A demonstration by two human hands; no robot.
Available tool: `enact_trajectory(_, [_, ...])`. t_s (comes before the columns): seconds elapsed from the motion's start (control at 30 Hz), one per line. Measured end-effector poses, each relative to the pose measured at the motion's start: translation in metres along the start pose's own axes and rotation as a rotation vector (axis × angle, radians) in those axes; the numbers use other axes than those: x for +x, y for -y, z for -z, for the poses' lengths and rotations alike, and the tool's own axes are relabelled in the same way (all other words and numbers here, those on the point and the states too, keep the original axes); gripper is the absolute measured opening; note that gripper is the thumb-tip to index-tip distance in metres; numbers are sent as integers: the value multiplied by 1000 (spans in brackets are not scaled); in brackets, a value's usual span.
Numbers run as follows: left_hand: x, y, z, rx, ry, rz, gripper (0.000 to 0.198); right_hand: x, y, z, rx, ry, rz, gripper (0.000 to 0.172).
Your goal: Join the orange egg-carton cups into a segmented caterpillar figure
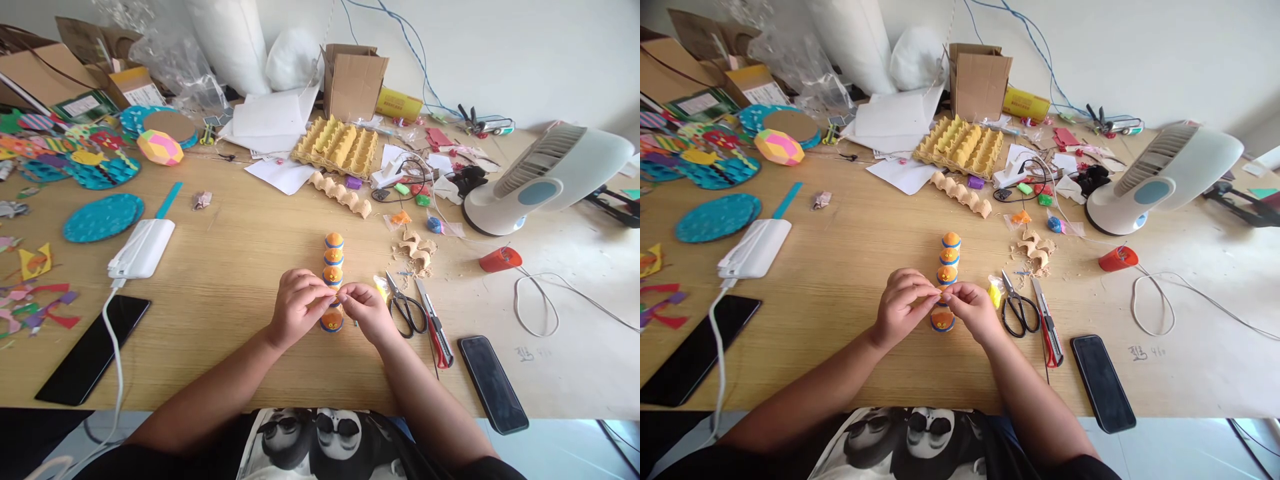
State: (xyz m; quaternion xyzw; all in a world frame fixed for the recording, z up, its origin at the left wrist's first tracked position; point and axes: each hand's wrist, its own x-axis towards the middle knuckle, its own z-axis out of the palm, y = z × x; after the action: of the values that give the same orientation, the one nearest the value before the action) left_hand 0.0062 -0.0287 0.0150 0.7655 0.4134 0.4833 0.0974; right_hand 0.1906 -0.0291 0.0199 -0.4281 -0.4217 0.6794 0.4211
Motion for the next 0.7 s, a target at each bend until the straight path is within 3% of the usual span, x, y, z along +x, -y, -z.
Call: enact_trajectory(0.7, [1,-1,0,-20,-8,-41,12,2,-2,2,22,19,21,36])
